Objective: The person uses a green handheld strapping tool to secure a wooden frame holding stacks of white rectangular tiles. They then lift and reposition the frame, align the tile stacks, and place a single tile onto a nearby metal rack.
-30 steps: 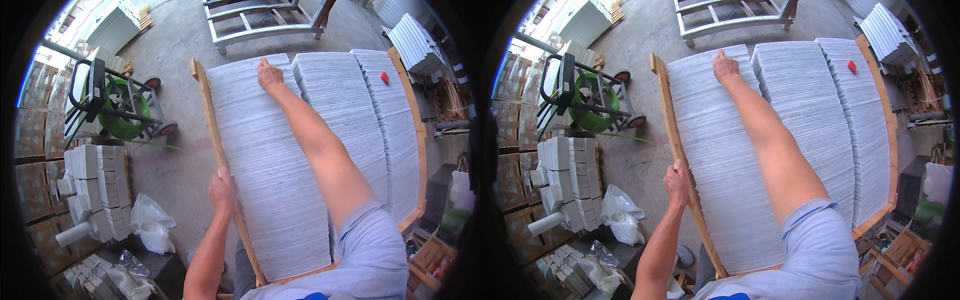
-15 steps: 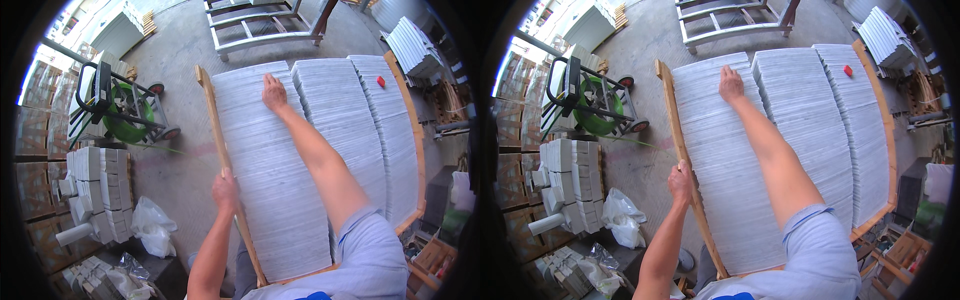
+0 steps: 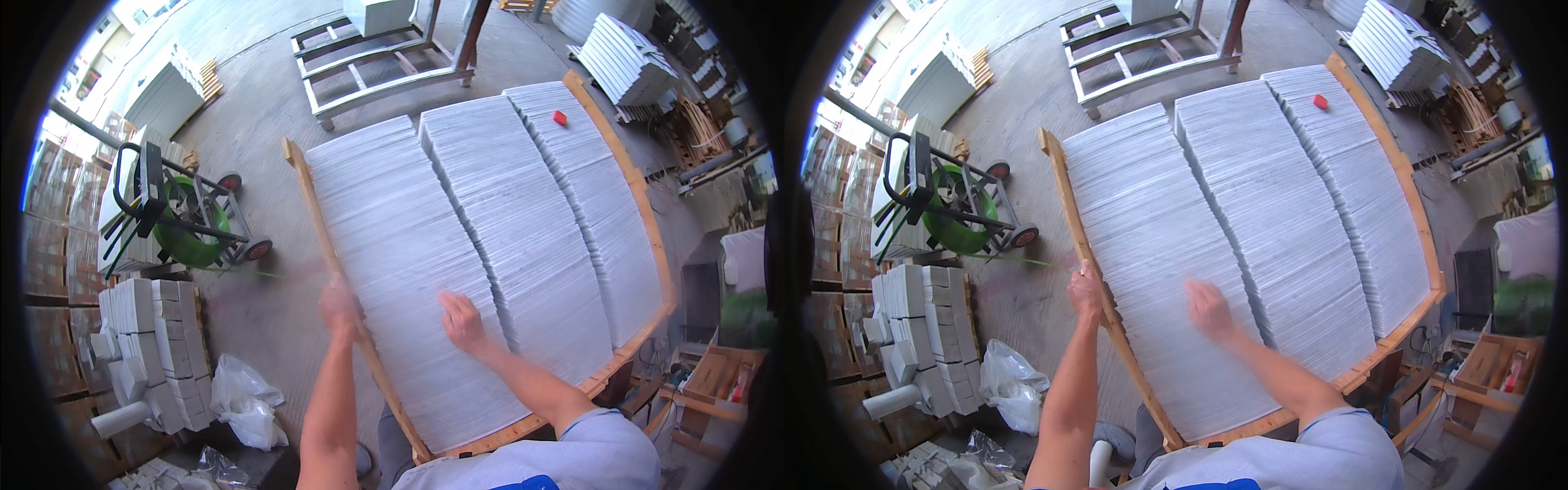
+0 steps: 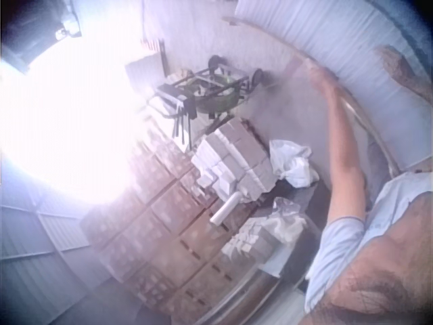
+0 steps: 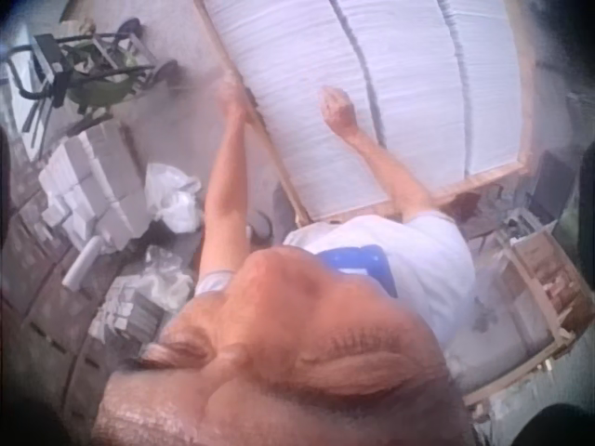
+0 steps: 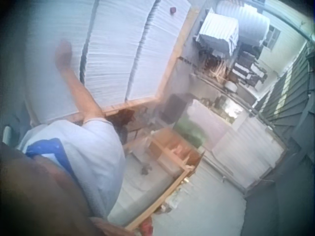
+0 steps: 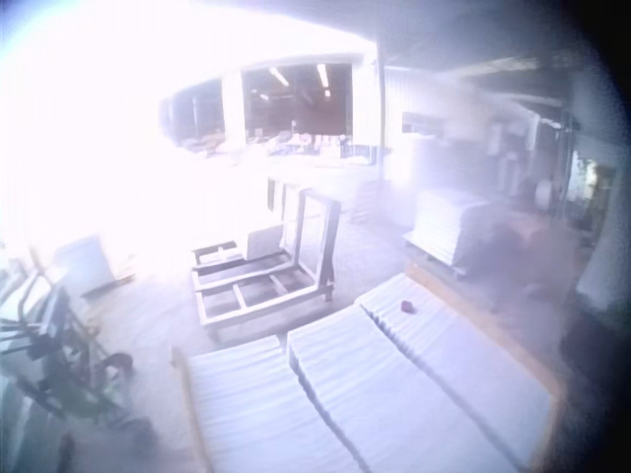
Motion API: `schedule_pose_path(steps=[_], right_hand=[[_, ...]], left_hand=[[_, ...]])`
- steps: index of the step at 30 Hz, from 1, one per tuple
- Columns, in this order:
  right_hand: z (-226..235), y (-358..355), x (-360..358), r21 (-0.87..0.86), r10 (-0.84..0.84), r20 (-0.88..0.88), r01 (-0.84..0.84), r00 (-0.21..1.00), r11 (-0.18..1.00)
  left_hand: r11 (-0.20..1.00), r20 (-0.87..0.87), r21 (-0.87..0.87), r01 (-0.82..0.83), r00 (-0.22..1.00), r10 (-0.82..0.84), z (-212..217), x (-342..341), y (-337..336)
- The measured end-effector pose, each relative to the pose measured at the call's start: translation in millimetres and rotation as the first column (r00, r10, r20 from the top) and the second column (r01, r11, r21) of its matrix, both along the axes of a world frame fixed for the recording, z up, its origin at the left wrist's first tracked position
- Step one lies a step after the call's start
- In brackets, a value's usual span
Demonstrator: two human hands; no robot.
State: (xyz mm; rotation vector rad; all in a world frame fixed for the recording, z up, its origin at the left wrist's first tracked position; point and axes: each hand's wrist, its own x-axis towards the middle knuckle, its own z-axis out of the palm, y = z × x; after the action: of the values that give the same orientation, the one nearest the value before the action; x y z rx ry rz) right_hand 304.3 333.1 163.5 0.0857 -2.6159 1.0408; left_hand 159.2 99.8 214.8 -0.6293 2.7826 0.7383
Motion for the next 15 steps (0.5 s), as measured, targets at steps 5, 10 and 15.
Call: schedule_pose_path(steps=[5,10,15], right_hand=[[12.6,-10.4,107.5,-0.081,-0.038,0.165,0.052,0.986,0.995],[38.7,-10.7,178.0,-0.177,-0.057,0.35,0.125,0.935,0.976],[67.9,-7.0,228.8,-0.19,-0.155,0.388,0.243,0.909,0.951]], left_hand=[[0.99,-0.009,0.118,-0.077,0.997,0.078,-6.0,2.4,0.2],[1.0,-0.092,0.03,0.007,0.996,-0.004,-18.7,2.1,-3.0],[0.994,-0.059,-0.105,-0.02,0.998,0.014,-35.7,-3.9,-6.4]])
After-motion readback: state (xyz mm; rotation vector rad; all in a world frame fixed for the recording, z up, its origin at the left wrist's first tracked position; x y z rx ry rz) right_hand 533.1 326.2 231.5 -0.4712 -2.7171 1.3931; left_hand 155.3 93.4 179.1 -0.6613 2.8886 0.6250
